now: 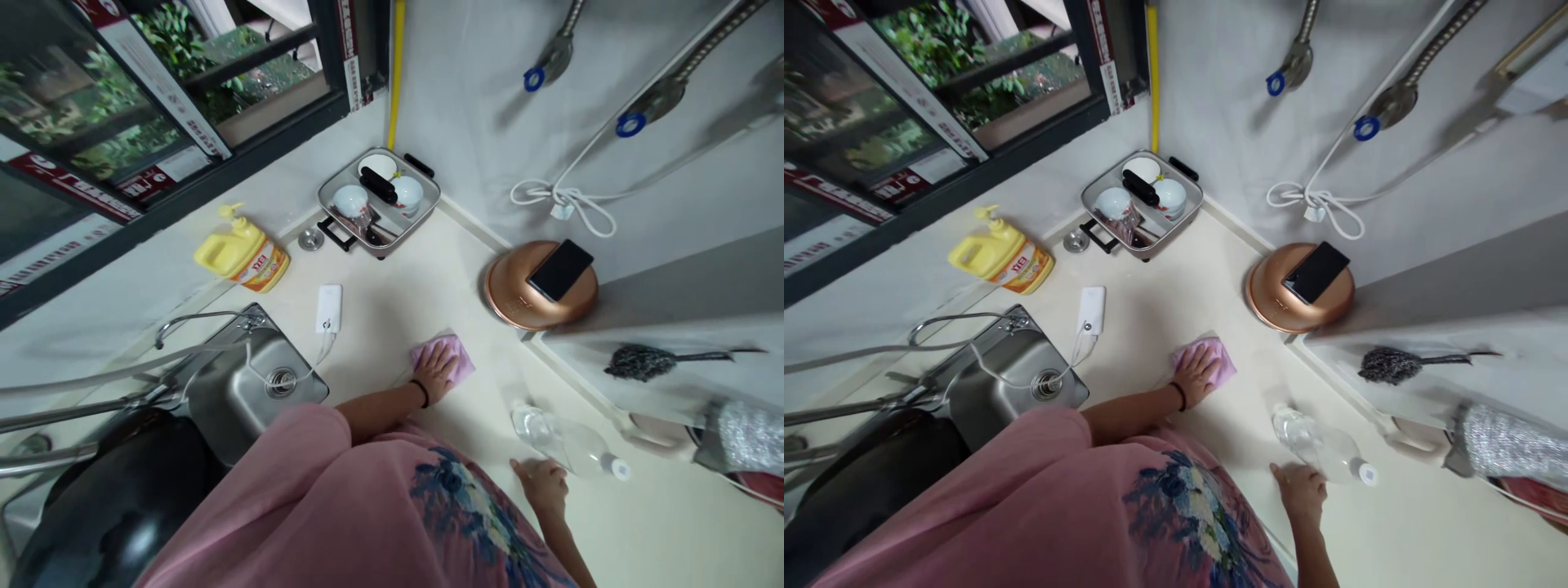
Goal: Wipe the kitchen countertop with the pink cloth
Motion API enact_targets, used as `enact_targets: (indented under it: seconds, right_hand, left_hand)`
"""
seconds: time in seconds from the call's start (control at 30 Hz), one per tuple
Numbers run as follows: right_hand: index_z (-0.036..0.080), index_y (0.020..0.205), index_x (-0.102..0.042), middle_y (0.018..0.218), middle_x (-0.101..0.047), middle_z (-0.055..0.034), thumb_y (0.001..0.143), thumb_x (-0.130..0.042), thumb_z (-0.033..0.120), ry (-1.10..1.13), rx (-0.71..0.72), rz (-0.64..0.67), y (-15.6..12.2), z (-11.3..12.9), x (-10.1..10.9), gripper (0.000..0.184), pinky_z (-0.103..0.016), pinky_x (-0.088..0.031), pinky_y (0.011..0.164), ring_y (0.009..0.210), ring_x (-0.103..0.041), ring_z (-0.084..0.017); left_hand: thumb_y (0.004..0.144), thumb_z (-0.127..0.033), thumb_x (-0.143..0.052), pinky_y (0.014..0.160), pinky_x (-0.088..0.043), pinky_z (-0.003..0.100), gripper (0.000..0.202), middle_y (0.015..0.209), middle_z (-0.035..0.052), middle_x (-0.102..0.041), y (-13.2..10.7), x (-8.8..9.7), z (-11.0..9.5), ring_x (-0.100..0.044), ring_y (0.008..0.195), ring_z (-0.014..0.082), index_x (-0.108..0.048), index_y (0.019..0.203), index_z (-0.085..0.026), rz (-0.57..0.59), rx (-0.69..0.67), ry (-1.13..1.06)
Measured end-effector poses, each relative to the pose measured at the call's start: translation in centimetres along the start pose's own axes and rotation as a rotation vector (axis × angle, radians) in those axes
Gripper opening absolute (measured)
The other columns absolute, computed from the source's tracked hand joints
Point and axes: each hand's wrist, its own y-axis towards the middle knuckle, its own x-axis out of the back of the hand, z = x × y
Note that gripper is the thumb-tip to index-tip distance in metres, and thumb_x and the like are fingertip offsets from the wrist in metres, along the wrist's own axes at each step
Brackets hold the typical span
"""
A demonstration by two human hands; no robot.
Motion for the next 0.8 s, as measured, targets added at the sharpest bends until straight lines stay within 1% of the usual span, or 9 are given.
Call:
enact_targets:
  seconds: [0.07,0.1,0.17,0.27,0.37,0.47,0.6,0.73,0.8]
  right_hand:
    - [0.011,0.127,-0.070,0.134,-0.067,-0.0320,0.097,-0.047,0.073,0.016,0.033,-0.043,-0.2,0.0,-0.2,0.073,-0.068,-0.053,0.091,0.126,-0.062,-0.051]
    - [0.012,0.126,-0.070,0.134,-0.066,-0.0319,0.097,-0.048,0.074,0.021,0.044,-0.068,-0.2,-0.1,-0.3,0.072,-0.068,-0.053,0.091,0.127,-0.062,-0.052]
    - [0.008,0.126,-0.070,0.133,-0.065,-0.0353,0.097,-0.049,0.074,0.025,0.062,-0.119,-0.3,-0.3,-0.8,0.075,-0.067,-0.053,0.089,0.127,-0.062,-0.053]
    - [-0.004,0.128,-0.066,0.130,-0.063,-0.0437,0.098,-0.047,0.073,0.010,0.067,-0.150,-0.1,-0.8,-1.7,0.085,-0.064,-0.054,0.089,0.125,-0.063,-0.055]
    - [-0.010,0.131,-0.062,0.131,-0.060,-0.0480,0.099,-0.041,0.075,-0.011,0.036,-0.115,0.0,-1.0,-2.2,0.093,-0.063,-0.053,0.089,0.123,-0.064,-0.056]
    - [-0.010,0.133,-0.061,0.131,-0.060,-0.0486,0.101,-0.034,0.075,-0.009,0.043,-0.100,-0.2,-0.9,-1.9,0.095,-0.065,-0.052,0.088,0.126,-0.061,-0.058]
    - [-0.008,0.135,-0.061,0.129,-0.063,-0.0454,0.103,-0.031,0.068,0.021,0.080,-0.130,-0.5,-0.5,-1.3,0.088,-0.069,-0.051,0.088,0.127,-0.059,-0.059]
    - [-0.005,0.140,-0.058,0.135,-0.061,-0.0441,0.103,-0.037,0.064,0.023,0.004,-0.089,-0.4,-0.4,-1.4,0.081,-0.068,-0.051,0.090,0.126,-0.060,-0.058]
    - [-0.010,0.140,-0.054,0.137,-0.058,-0.0472,0.102,-0.039,0.062,0.015,-0.005,-0.074,-0.3,-0.5,-1.6,0.083,-0.066,-0.051,0.092,0.129,-0.060,-0.057]
  left_hand:
    - [0.104,-0.045,-0.052,0.134,-0.010,0.063,0.071,0.180,0.0114,-0.021,-3.7,0.6,1.9,-0.009,0.168,0.0366,-0.039,0.169,-0.022,0.010,0.076,0.008]
    - [0.103,-0.044,-0.053,0.134,-0.011,0.063,0.071,0.180,0.0108,-0.021,-5.5,1.2,3.2,-0.009,0.168,0.0365,-0.038,0.170,-0.023,0.012,0.146,0.019]
    - [0.102,-0.041,-0.053,0.134,-0.012,0.064,0.073,0.180,0.0112,-0.021,-9.3,2.5,6.0,-0.009,0.168,0.0363,-0.035,0.171,-0.024,-0.004,0.332,0.050]
    - [0.104,-0.040,-0.047,0.133,-0.013,0.065,0.075,0.179,0.0177,-0.021,-14.6,3.9,9.4,-0.012,0.167,0.0373,-0.030,0.172,-0.017,-0.072,0.661,0.115]
    - [0.105,-0.042,-0.041,0.134,-0.014,0.062,0.076,0.177,0.0236,-0.025,-17.9,4.7,11.3,-0.017,0.166,0.0388,-0.030,0.171,-0.006,-0.129,0.894,0.159]
    - [0.105,-0.041,-0.038,0.134,-0.016,0.059,0.078,0.175,0.0263,-0.027,-18.4,5.8,12.9,-0.016,0.166,0.0387,-0.027,0.170,0.000,-0.164,0.995,0.167]
    - [0.105,-0.041,-0.040,0.134,-0.014,0.060,0.078,0.177,0.0250,-0.020,-16.2,8.4,15.9,-0.008,0.168,0.0382,-0.026,0.171,-0.002,-0.189,1.052,0.200]
    - [0.107,-0.041,-0.041,0.135,-0.010,0.056,0.074,0.179,0.0211,-0.018,-13.8,10.8,18.9,-0.007,0.168,0.0356,-0.030,0.169,-0.003,-0.139,0.986,0.229]
    - [0.108,-0.042,-0.041,0.136,-0.008,0.055,0.074,0.180,0.0199,-0.018,-12.5,11.5,19.7,-0.007,0.168,0.0356,-0.029,0.170,-0.003,-0.121,0.911,0.219]
